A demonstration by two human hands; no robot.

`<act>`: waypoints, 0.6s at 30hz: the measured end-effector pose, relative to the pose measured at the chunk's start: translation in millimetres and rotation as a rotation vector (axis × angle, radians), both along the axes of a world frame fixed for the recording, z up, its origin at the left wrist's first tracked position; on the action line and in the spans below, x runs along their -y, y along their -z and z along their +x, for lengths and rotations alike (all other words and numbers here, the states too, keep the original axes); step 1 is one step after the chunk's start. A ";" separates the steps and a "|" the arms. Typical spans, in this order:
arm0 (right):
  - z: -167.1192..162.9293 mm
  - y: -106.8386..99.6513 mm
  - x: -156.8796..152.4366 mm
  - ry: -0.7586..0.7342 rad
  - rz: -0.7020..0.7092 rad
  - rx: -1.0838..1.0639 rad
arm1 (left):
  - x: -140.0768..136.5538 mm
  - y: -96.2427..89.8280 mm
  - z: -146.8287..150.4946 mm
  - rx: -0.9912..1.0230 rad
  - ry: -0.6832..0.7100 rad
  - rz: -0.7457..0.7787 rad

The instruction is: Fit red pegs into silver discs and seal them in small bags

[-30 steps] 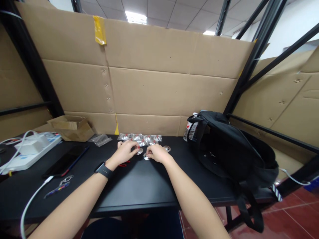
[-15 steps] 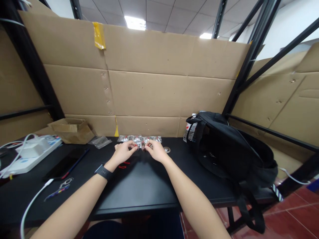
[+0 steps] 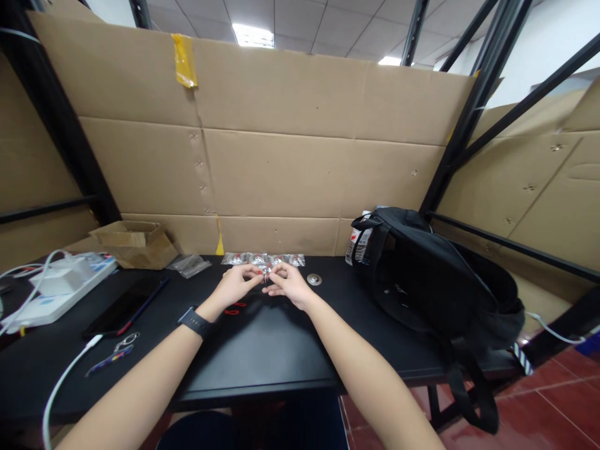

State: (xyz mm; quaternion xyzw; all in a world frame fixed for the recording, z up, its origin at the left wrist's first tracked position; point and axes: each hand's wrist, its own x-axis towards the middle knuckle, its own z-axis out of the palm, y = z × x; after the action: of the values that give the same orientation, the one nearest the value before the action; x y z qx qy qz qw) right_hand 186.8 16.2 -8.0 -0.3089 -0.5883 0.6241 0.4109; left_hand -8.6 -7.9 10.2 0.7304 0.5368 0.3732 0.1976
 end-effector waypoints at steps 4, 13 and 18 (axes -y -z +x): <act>3.4 -6.6 3.3 -0.065 -0.077 -0.093 | -1.2 -0.7 -3.0 0.018 0.038 0.023; 2.9 -10.0 5.2 -0.045 -0.059 -0.106 | -4.0 -1.8 -8.5 -0.058 0.086 0.156; 8.5 -15.8 3.2 0.012 -0.037 -0.072 | -14.9 -1.3 -53.4 -0.355 -0.342 0.133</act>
State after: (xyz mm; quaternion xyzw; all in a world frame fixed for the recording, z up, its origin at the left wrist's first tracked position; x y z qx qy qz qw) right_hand 195.3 13.0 7.8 -0.2975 -0.5596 0.6432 0.4298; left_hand -62.0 7.0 11.5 0.6943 0.6532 0.3016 -0.0140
